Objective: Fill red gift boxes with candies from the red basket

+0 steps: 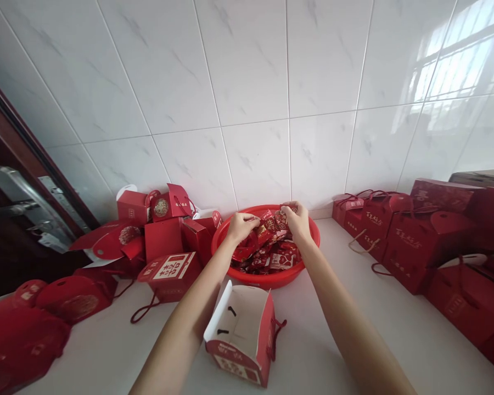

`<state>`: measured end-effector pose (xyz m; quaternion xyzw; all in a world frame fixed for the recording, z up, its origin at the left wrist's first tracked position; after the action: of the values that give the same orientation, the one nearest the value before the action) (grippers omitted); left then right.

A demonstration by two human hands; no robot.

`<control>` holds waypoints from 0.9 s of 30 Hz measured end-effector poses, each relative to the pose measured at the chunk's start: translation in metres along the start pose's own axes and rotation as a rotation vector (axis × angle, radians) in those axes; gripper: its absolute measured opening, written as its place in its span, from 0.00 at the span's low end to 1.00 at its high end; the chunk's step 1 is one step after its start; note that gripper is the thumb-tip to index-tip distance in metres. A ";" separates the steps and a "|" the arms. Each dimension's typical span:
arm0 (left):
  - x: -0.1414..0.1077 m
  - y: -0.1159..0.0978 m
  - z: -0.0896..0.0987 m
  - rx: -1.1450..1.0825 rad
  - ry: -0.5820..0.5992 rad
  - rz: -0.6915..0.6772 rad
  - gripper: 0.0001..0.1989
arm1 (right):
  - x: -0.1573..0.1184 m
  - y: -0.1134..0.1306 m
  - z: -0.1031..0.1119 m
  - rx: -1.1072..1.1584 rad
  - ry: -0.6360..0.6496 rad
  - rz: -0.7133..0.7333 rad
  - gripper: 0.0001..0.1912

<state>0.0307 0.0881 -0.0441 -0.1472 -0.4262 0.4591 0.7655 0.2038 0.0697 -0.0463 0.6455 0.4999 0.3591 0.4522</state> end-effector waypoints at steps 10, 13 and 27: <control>-0.001 -0.004 0.003 -0.211 -0.246 0.036 0.11 | -0.007 0.008 -0.001 0.041 -0.020 -0.102 0.09; 0.000 -0.003 0.003 -0.211 -0.297 0.036 0.09 | -0.006 0.007 -0.001 0.037 -0.020 -0.103 0.09; -0.004 0.000 0.003 -0.197 -0.309 0.029 0.08 | -0.004 0.001 -0.001 -0.001 0.140 -0.151 0.07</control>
<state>0.0274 0.0837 -0.0440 -0.1553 -0.5796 0.4433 0.6659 0.2028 0.0657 -0.0450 0.5790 0.5773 0.3684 0.4424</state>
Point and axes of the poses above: each hand's wrist, its own x-axis towards the middle knuckle, its own z-axis out of the back of the hand, y = z × x, the point moved 1 cm from there along x, towards the middle knuckle, and after that the axes turned 15 degrees about -z, right-handed, at the moved point
